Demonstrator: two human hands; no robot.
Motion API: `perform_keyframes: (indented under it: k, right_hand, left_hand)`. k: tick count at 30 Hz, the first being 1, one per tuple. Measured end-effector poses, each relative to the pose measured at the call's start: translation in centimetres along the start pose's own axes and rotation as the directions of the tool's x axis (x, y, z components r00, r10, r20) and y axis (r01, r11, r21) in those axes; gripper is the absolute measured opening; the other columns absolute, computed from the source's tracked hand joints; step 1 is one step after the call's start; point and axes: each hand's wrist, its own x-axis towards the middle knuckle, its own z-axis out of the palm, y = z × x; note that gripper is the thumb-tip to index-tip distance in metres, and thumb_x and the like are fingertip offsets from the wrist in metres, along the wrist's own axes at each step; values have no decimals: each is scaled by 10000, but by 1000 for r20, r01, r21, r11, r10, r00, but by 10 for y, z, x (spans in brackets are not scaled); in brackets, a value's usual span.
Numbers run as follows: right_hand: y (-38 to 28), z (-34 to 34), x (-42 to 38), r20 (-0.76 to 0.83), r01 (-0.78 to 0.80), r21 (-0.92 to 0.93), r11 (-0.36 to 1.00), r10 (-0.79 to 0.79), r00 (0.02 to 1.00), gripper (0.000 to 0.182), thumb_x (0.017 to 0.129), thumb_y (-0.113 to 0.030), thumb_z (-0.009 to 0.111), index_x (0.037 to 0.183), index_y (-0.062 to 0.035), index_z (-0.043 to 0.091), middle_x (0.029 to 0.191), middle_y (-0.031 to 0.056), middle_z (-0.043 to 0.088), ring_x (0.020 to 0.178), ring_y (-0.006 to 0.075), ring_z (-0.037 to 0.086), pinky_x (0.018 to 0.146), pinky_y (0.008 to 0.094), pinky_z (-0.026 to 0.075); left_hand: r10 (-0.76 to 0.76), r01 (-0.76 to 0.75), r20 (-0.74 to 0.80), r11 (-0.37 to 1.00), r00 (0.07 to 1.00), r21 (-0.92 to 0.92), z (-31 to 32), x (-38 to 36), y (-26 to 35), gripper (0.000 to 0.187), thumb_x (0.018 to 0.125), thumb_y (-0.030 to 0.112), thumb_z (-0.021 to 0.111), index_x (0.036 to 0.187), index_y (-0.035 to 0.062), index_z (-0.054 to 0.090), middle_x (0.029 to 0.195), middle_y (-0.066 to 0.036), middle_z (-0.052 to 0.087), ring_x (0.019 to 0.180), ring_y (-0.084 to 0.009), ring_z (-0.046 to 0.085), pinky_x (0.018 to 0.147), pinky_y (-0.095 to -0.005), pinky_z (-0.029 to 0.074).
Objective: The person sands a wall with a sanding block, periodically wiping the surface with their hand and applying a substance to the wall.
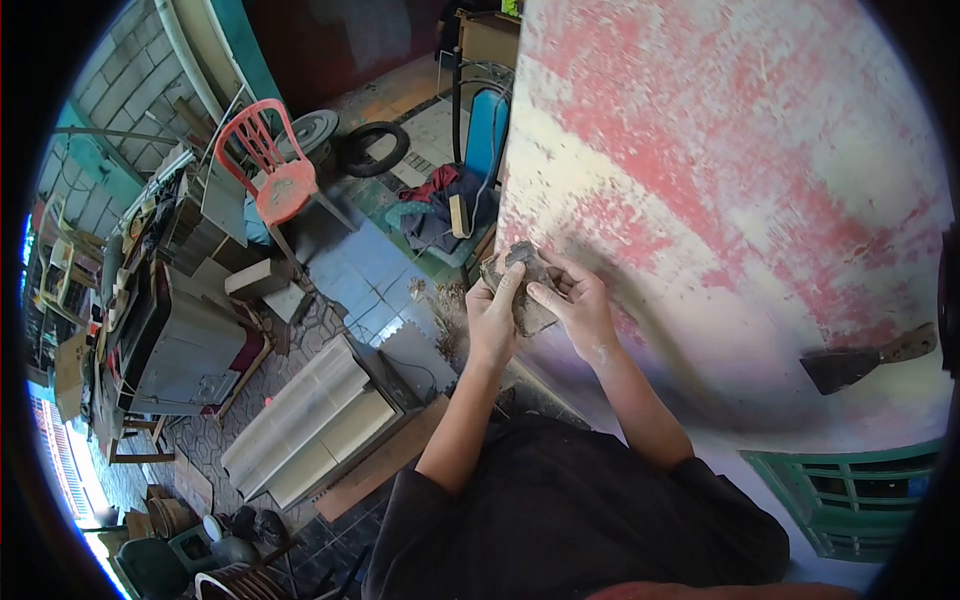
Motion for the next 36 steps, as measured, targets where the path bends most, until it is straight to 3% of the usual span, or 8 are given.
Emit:
perform_keyframes:
  k: [4, 5, 7, 8, 9, 12, 30, 36]
  right_hand:
    - [20, 7, 24, -27, -165, 166, 972, 172, 985, 638, 964, 6, 722, 1535, 3, 436, 1322, 139, 650, 1153, 181, 659, 910, 315, 587]
    - [28, 9, 24, -41, -165, 162, 973, 174, 984, 638, 964, 6, 722, 1535, 3, 436, 1322, 139, 650, 1153, 181, 659, 910, 315, 587]
    - [35, 18, 20, -172, -138, 64, 988, 147, 974, 603, 977, -1, 705, 1523, -6, 448, 1316, 145, 646, 1107, 195, 676, 870, 322, 590]
    - [38, 19, 17, -180, -135, 53, 989, 143, 973, 603, 977, -1, 705, 1523, -6, 448, 1316, 145, 646, 1107, 195, 676, 870, 322, 590]
    - [41, 18, 12, -212, -175, 31, 984, 178, 961, 575, 983, -14, 703, 1507, -5, 467, 1300, 142, 656, 1088, 190, 679, 839, 314, 582]
    - [47, 7, 4, -262, -225, -42, 974, 206, 943, 524, 994, -30, 692, 1480, 0, 499, 1259, 132, 676, 1055, 176, 683, 780, 291, 558]
    - [40, -26, -6, -302, -201, -146, 969, 150, 941, 419, 1013, -5, 631, 1420, 33, 537, 1155, 111, 707, 834, 127, 648, 673, 259, 493]
    - [44, -31, -4, -246, -232, -137, 963, 194, 950, 414, 1007, 22, 616, 1414, 32, 539, 1153, 114, 703, 820, 124, 641, 680, 259, 501]
  left_hand:
    - [406, -291, -105, 791, 908, 538, -4, 35, 6, 258, 1047, 136, 659, 1257, 0, 725, 1067, -52, 736, 831, -122, 637, 756, -264, 504]
    - [394, -284, -102, 798, 913, 532, -3, 46, 5, 258, 1047, 136, 659, 1257, 0, 725, 1067, -52, 736, 831, -122, 637, 756, -264, 504]
    - [659, -505, 114, 442, 744, 741, 2, 63, 7, 309, 1025, 83, 665, 1324, 11, 698, 1052, -90, 715, 879, -149, 635, 765, -272, 510]
    - [618, -478, 115, 463, 778, 747, 5, 72, 6, 325, 978, 20, 688, 1301, 7, 717, 1162, -141, 664, 997, -265, 631, 854, -361, 518]
    - [615, -479, 111, 475, 781, 738, 10, 82, 6, 325, 978, 20, 688, 1301, 7, 717, 1162, -141, 664, 997, -265, 631, 854, -361, 518]
    - [743, -695, 394, 132, 541, 706, 31, 110, 18, 594, 873, -86, 660, 1452, 39, 609, 1210, -158, 635, 1035, -338, 584, 881, -433, 506]
    - [714, -597, 423, -8, 558, 802, 44, 114, -22, 603, 806, -127, 618, 1406, -95, 570, 1115, -211, 569, 996, -392, 536, 880, -477, 470]
    - [696, -581, 380, 65, 609, 811, 32, 108, -38, 566, 836, -108, 617, 1400, -99, 573, 1128, -223, 571, 1023, -395, 539, 909, -482, 462]
